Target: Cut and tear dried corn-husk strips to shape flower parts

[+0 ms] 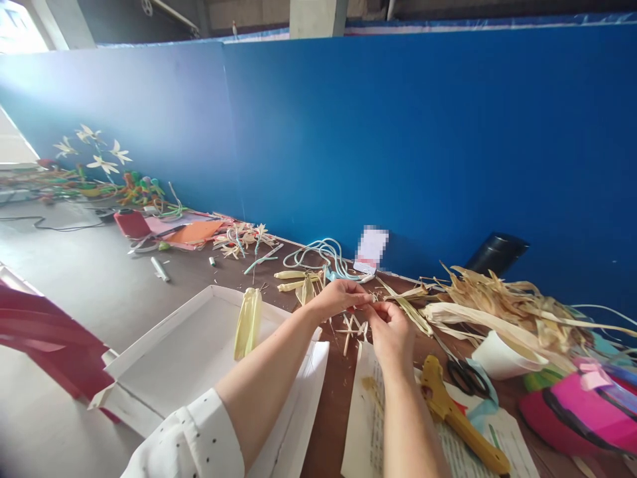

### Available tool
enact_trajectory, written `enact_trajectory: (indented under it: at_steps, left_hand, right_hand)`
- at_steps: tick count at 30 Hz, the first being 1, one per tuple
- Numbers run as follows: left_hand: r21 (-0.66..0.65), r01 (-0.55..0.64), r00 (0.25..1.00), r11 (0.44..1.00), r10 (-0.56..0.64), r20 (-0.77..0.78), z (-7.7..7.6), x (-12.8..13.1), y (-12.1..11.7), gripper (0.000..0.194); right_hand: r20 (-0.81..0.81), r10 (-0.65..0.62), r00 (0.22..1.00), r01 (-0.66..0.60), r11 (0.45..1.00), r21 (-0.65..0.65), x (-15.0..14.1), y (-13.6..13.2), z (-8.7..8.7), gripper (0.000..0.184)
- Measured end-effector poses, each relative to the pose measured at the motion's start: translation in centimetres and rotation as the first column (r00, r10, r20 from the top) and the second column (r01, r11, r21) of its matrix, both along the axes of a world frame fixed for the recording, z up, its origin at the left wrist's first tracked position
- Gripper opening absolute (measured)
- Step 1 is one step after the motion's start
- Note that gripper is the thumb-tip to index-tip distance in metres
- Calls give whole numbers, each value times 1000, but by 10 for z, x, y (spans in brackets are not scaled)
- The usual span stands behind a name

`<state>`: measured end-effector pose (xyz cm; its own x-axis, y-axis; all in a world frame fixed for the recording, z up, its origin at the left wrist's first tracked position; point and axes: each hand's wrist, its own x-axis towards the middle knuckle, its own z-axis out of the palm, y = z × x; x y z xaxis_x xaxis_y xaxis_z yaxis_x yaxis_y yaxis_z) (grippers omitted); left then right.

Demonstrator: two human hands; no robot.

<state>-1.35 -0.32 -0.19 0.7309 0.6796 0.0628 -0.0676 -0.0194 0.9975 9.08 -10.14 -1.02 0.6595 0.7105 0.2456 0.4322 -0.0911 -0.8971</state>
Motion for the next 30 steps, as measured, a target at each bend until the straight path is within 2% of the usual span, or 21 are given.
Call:
enact_trajectory:
  at_steps: [6,10,12,14,16,18,24,30]
  left_hand:
    - [-14,58,998,998,-58,-35,-6,-3,11,37]
    - [-96,84,996,992,-83,18,-8,-4,12,35]
    - [-122,122,991,985,-115,62,-7,-4,10,34]
    - [-131,157,986,979,-146,85,-6,-5,9,34]
    - [-141,170,983,975,-158,94,-4,-6,7,34]
    - [-158,175,981,972,-159,107,-3,-6,7,35]
    - [-187,190,976,964,-164,142,-4,-5,7,38]
    - [-139,187,976,972,-167,140,-3,-3,6,37]
  right_hand:
    - [112,-58,992,64,997,-46,5,-3,-3,36]
    - [80,-41,996,43,999,-23,8,-1,-7,32]
    - [-25,-35,999,35,999,-2,9,0,-10,33]
    - [-210,1,978,10,999,53,10,2,-13,35]
    - [-392,52,919,-6,993,118,10,3,-14,36]
    - [-495,83,865,-15,990,139,10,3,-14,36]
    - [-610,136,780,-39,985,171,9,0,-9,35]
    - [-709,238,664,-100,968,231,8,0,-9,29]
